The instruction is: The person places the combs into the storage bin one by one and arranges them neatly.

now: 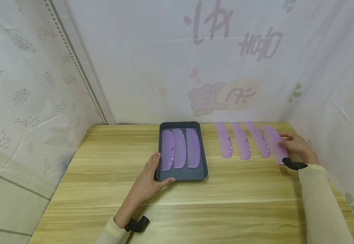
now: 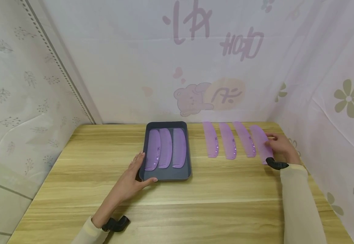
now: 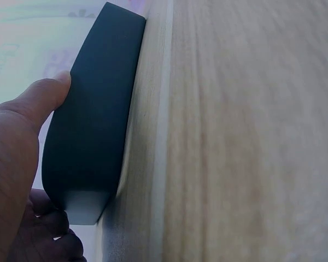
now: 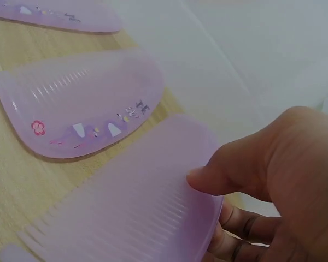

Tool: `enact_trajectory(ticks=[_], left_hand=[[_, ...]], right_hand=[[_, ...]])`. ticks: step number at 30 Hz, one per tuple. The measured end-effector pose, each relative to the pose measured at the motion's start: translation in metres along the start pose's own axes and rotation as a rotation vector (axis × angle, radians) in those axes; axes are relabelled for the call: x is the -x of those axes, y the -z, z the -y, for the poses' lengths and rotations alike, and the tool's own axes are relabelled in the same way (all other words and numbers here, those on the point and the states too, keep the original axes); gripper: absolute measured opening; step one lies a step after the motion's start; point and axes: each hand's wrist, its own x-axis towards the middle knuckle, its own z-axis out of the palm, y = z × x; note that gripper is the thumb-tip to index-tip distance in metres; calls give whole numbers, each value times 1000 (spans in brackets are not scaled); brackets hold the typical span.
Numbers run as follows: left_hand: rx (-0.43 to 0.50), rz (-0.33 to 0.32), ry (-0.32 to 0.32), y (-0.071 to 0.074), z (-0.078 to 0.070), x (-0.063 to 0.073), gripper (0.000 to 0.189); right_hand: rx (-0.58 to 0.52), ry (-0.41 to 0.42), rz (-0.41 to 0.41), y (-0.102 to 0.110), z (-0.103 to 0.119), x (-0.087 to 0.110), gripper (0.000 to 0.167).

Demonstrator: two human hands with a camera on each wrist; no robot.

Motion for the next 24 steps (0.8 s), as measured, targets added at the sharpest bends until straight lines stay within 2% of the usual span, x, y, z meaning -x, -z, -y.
enact_trajectory(ticks=[8, 15, 24], left_hand=[[2, 1, 3, 1, 1, 1, 122], [8, 6, 8, 2, 1, 2, 122], [19, 6, 10, 0, 0, 0, 122]], right_hand=[[-129, 9, 22, 1, 3, 5, 63], [-233, -35, 41, -3, 5, 9, 65], [-286, -34, -1, 1, 16, 17, 69]])
